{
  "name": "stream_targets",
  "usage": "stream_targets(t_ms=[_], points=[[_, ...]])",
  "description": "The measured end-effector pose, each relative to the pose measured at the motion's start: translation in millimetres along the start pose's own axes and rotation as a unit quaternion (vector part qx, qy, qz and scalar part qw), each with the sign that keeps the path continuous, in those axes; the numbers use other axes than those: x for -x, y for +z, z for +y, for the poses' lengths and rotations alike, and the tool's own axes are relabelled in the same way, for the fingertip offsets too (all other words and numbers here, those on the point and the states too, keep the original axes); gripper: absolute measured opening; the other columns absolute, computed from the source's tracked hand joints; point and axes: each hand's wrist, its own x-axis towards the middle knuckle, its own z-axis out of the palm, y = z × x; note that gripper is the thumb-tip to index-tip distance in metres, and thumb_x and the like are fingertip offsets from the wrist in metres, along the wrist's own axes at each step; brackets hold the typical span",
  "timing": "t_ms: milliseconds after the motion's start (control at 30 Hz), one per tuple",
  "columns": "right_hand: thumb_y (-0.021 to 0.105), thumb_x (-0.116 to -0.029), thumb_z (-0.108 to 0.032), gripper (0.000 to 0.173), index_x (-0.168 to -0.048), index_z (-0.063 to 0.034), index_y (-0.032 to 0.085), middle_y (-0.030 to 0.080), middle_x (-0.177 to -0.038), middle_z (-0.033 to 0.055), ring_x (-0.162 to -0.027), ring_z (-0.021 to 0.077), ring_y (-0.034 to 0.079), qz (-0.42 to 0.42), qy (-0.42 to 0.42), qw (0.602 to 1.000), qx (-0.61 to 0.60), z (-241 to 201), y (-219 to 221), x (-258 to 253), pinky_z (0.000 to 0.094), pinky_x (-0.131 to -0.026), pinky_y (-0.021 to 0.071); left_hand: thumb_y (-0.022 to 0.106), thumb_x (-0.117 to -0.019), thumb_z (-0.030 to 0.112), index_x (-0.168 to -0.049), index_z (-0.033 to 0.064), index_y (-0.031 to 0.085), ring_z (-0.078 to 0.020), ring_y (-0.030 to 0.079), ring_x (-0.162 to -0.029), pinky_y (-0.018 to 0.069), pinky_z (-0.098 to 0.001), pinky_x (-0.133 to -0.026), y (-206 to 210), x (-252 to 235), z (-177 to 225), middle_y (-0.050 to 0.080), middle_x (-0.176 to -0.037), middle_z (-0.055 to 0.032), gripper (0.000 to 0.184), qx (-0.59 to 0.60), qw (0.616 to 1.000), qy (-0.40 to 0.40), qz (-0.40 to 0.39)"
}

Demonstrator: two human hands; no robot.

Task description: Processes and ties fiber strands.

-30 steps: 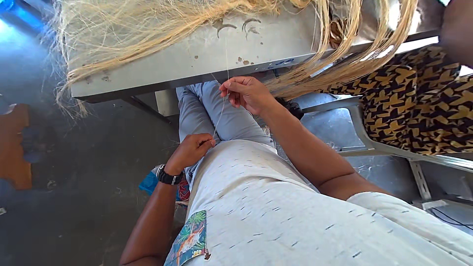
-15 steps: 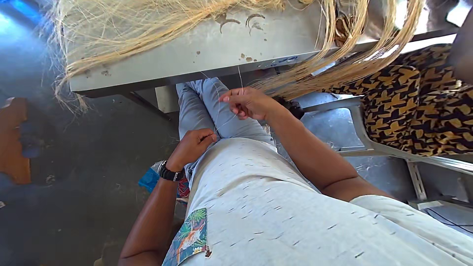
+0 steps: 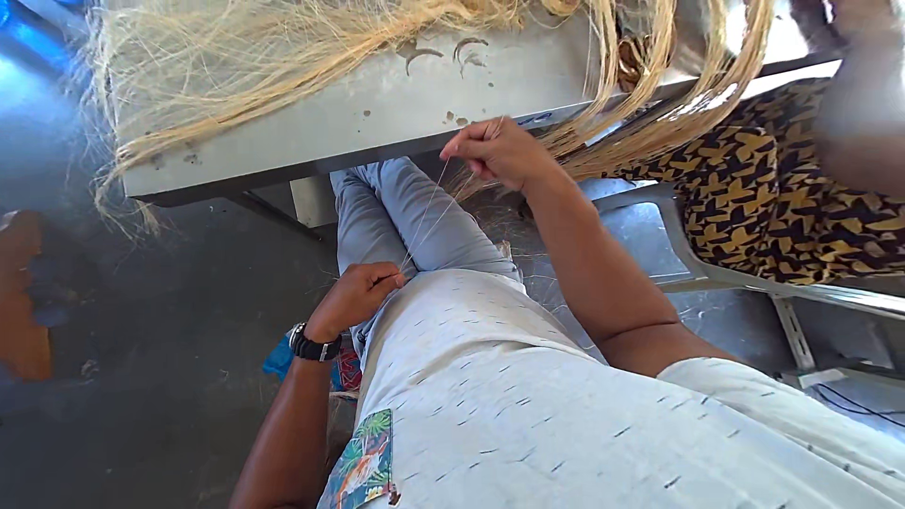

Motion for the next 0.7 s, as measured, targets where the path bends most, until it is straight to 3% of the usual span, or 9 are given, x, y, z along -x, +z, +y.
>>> stream_targets(t_ms=[233, 400, 467, 533, 700], points=[[0.059, -0.1045, -0.019, 0.018, -0.103, -0.0068, 0.073, 0.050, -0.058, -0.0074, -0.043, 0.0032, 0.041, 0.167, -0.019, 0.984, -0.063, -11, -50, 0, 0.0190, -0.042, 0.0390, 0.051, -0.1076, 0.031, -0.098, 0.0120, 0.073, -0.0023, 0.049, -0.056, 0.0434, -0.0223, -0.056, -11, 15, -10, 0.054, -0.065, 0.0066, 0.031, 0.020, 0.999, -0.038, 0.005], [0.037, -0.1120, -0.040, 0.045, -0.100, -0.0121, 0.071, 0.049, -0.055, -0.0094, -0.041, 0.0039, 0.040, 0.248, 0.018, 0.959, -0.136, -8, -54, 10, 0.0216, -0.042, 0.0394, 0.052, -0.1073, 0.026, -0.098, 0.0104, 0.073, -0.0026, 0.051, -0.055, 0.0452, -0.0210, -0.054, -13, 18, -4, 0.056, -0.063, 0.0058, 0.028, 0.050, 0.995, -0.043, 0.068], [0.034, -0.1121, -0.042, 0.047, -0.101, -0.0130, 0.070, 0.050, -0.057, -0.0099, -0.043, 0.0040, 0.041, 0.229, 0.049, 0.965, -0.115, -4, -44, 16, 0.0225, -0.044, 0.0402, 0.053, -0.1069, 0.024, -0.098, 0.0097, 0.073, -0.0042, 0.052, -0.054, 0.0459, -0.0219, -0.053, -13, 16, -1, 0.057, -0.063, 0.0042, 0.026, 0.054, 0.994, -0.032, 0.088], [0.038, -0.1114, -0.036, 0.040, -0.105, -0.0116, 0.069, 0.051, -0.060, -0.0093, -0.045, 0.0039, 0.043, 0.167, 0.068, 0.981, -0.074, 3, -24, 23, 0.0226, -0.045, 0.0410, 0.052, -0.1069, 0.022, -0.098, 0.0089, 0.073, -0.0057, 0.052, -0.053, 0.0460, -0.0230, -0.052, -12, 12, 3, 0.057, -0.063, 0.0027, 0.026, 0.053, 0.994, -0.023, 0.098], [0.044, -0.1111, -0.028, 0.036, -0.123, -0.0053, 0.070, 0.062, -0.068, -0.0003, -0.051, 0.0077, 0.052, -0.103, 0.120, 0.987, -0.034, 18, 60, 40, 0.0249, -0.048, 0.0459, 0.053, -0.1071, 0.024, -0.096, 0.0088, 0.072, -0.0076, 0.054, -0.054, 0.0480, -0.0244, -0.052, -5, 1, 13, 0.058, -0.063, 0.0012, 0.026, 0.055, 0.994, -0.004, 0.099]])
